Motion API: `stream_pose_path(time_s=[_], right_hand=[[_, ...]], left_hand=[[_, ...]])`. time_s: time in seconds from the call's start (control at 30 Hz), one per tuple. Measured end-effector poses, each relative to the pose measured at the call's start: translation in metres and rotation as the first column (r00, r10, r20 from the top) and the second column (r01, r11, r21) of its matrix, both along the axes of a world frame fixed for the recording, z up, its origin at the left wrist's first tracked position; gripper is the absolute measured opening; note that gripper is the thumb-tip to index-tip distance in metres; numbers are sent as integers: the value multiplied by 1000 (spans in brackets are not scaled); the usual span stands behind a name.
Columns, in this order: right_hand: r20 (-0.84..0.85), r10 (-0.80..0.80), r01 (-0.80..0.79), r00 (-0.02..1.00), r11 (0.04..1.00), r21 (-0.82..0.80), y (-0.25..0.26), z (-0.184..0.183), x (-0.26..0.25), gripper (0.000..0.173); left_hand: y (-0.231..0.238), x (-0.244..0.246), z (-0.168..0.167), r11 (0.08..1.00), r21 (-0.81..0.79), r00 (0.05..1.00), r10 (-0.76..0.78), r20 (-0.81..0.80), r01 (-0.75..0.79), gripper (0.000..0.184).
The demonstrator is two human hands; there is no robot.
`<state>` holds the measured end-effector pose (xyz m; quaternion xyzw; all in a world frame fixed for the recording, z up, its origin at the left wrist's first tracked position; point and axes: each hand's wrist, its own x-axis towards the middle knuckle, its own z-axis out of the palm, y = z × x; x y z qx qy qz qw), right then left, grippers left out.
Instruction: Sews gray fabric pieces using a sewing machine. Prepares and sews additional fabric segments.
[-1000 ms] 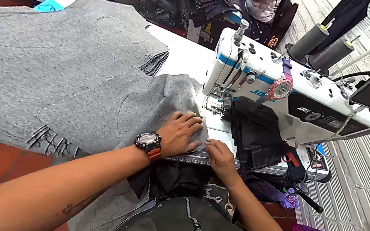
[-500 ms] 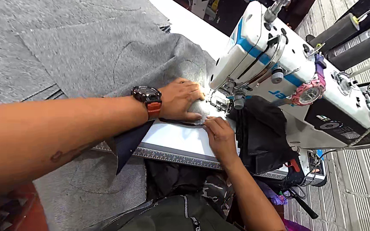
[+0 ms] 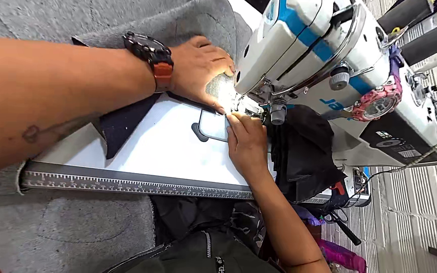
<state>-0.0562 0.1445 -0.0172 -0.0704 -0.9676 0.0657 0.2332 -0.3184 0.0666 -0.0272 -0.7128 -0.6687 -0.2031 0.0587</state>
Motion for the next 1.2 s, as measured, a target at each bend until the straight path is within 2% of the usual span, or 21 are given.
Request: stream_pose_path(time_s=[0.17,0.37,0.47,0.53,0.63,0.77,0.87,0.93,0.97,1.03,1.1,1.17,1.2], right_hand=[[-15,-15,15,1000,999,-39,-3,-1,8,23],[-128,11,-24,992,994,-105,-16,-2,38,19],[-179,-2,-40,984,972,-230,-22,-7,58,17],[-210,-18,-64,978,924,-378,-23,-7,73,15],[-207,-37,-119,978,714,-690,-21,5,98,15],[-219,-15,-203,976,320,-925,-10,12,125,15],[-225,-36,-222,974,65,-973,-5,14,128,19],[-229,-36,-232,973,-100,-968,0,18,122,24],[-216,-28,-217,976,-172,-961,1,22,116,26],[-163,23,-149,986,-299,-943,-1,28,100,30],[-111,141,-50,984,-381,-923,-14,32,79,39],[-100,294,41,950,-438,-898,-38,32,54,57],[-108,366,73,924,-448,-891,-52,32,42,64]], left_hand=[[2,-5,2,992,-33,993,118,-17,-119,112],[-1,0,12,976,-126,983,182,14,-179,113],[-5,8,20,963,-176,976,215,35,-206,110],[-10,15,27,953,-205,969,241,57,-224,106],[-20,26,35,944,-214,959,273,82,-251,102],[-29,40,35,916,-217,925,366,105,-338,103],[-44,60,34,885,-228,888,440,131,-405,110],[-69,85,30,879,-189,868,467,166,-437,107],[-84,100,28,872,-159,855,487,178,-463,99],[-117,132,23,844,-98,817,535,213,-527,66],[-151,165,18,811,-33,776,569,270,-583,42],[-179,206,18,762,103,711,534,457,-639,42],[-191,227,24,751,163,684,461,565,-640,42]])
